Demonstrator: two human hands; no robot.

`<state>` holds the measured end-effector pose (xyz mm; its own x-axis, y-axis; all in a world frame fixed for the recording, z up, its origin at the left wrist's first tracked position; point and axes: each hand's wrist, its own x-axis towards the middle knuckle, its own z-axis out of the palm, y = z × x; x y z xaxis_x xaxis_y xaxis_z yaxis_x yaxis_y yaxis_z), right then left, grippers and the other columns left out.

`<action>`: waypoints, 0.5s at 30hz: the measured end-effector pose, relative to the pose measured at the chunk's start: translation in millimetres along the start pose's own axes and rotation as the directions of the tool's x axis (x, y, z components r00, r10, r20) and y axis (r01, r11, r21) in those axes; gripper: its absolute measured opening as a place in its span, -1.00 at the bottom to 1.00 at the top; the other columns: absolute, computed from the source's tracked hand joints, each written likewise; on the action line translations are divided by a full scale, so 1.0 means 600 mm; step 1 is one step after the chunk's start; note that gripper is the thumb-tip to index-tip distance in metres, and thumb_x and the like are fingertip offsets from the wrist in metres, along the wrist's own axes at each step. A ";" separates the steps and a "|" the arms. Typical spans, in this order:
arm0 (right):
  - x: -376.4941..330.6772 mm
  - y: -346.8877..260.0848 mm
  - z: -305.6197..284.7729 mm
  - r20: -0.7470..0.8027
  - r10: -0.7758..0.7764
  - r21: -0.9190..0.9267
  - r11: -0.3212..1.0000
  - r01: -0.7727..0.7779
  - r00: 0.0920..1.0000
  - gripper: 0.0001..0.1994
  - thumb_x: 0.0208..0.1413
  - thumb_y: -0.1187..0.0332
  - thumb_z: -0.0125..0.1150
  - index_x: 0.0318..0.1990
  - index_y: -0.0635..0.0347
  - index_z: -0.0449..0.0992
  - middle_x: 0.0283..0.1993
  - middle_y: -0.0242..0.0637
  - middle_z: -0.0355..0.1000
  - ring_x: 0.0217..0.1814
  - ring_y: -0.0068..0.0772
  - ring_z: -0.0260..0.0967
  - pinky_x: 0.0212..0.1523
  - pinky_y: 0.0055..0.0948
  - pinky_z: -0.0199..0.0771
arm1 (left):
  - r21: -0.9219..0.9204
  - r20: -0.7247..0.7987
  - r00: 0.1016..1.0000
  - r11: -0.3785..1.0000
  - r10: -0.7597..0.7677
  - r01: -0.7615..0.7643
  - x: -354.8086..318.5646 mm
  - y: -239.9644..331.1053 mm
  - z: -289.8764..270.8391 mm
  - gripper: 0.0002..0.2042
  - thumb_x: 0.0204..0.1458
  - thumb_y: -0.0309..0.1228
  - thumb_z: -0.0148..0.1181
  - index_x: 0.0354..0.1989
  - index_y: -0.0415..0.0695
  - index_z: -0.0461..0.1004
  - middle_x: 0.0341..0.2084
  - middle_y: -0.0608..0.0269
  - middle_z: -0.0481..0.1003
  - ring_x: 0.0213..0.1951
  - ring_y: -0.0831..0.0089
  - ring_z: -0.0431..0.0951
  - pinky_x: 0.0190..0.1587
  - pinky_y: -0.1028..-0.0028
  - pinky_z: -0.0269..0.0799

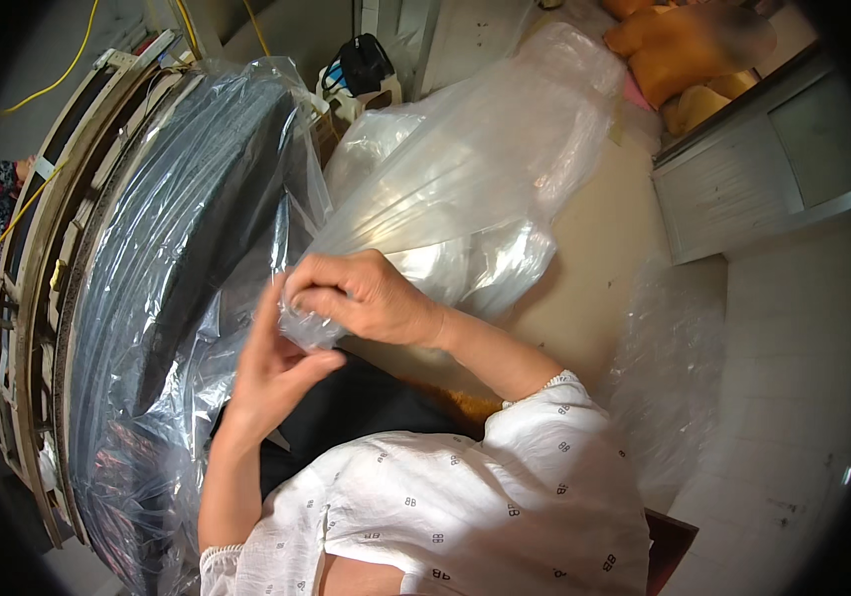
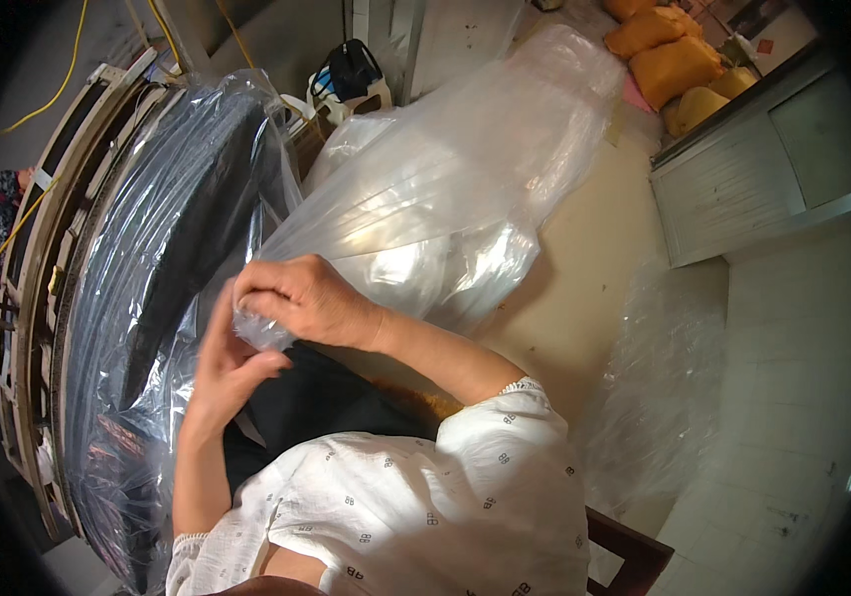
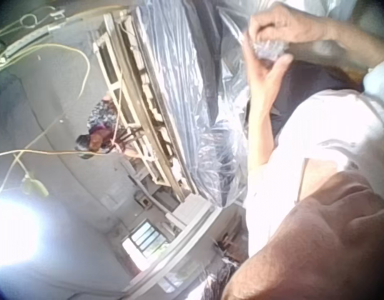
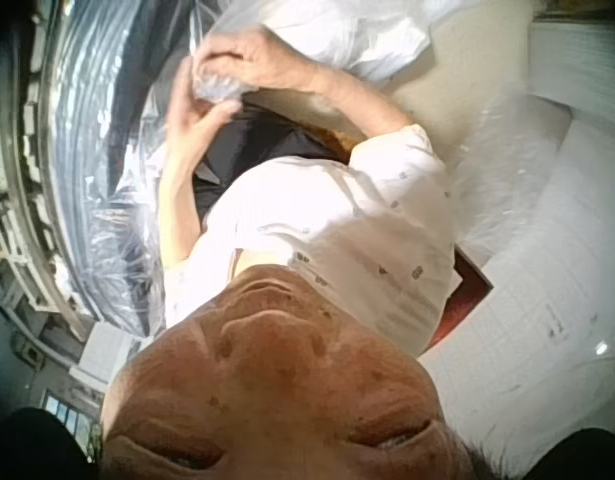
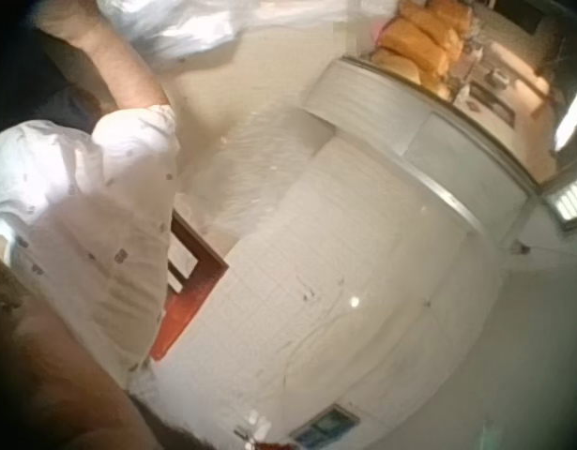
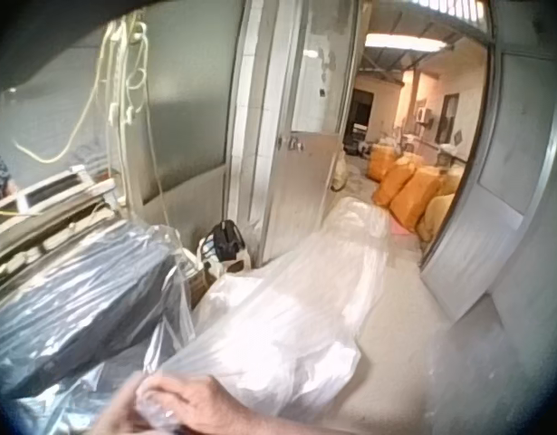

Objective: Removing and adjusting large plastic protective sheeting from a large foam or upholstered component on a pallet.

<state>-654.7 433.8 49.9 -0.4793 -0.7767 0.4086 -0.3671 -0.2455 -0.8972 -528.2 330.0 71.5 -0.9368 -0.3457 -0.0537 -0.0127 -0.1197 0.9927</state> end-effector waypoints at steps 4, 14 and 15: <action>0.025 -0.023 -0.061 -0.108 -0.320 -0.506 0.833 0.225 0.941 -0.68 -0.27 0.33 0.38 -0.31 0.15 0.44 -0.18 -0.29 0.37 -0.17 -0.23 0.34 -0.18 -0.37 0.35 | 0.284 -0.054 0.950 0.908 -0.306 0.309 0.012 0.010 -0.053 -0.87 0.01 -0.41 0.15 -0.35 -0.21 0.45 -0.62 0.49 0.35 -0.58 0.73 0.27 -0.53 0.71 0.15; 0.067 -0.048 -0.107 -0.339 0.054 -0.273 0.950 -0.153 0.939 -0.71 -0.03 0.50 -0.08 -0.14 0.43 0.40 -0.24 -0.11 0.44 -0.11 -0.35 0.36 -0.09 -0.43 0.34 | 0.569 -0.182 0.931 0.806 0.316 -0.162 -0.060 0.067 -0.252 -0.84 -0.21 -0.58 0.12 -0.48 -0.19 0.26 -0.41 0.28 0.24 -0.30 0.47 0.30 -0.20 0.54 0.22; 0.054 -0.059 -0.080 -0.200 0.063 -0.093 0.992 -0.082 0.978 -0.72 0.01 0.48 -0.10 -0.12 0.40 0.39 -0.25 -0.14 0.43 -0.10 -0.38 0.36 -0.11 -0.45 0.36 | 0.392 -0.158 0.928 0.884 0.337 -0.255 -0.064 0.069 -0.272 -0.81 -0.22 -0.64 0.08 -0.54 -0.15 0.17 -0.41 0.28 0.25 -0.28 0.47 0.34 -0.18 0.53 0.26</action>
<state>-695.3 445.1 103.1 -0.6510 -0.6589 0.3769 -0.3987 -0.1257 -0.9084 -435.9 186.6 97.1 -0.8185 -0.5082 0.2680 0.0902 0.3471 0.9335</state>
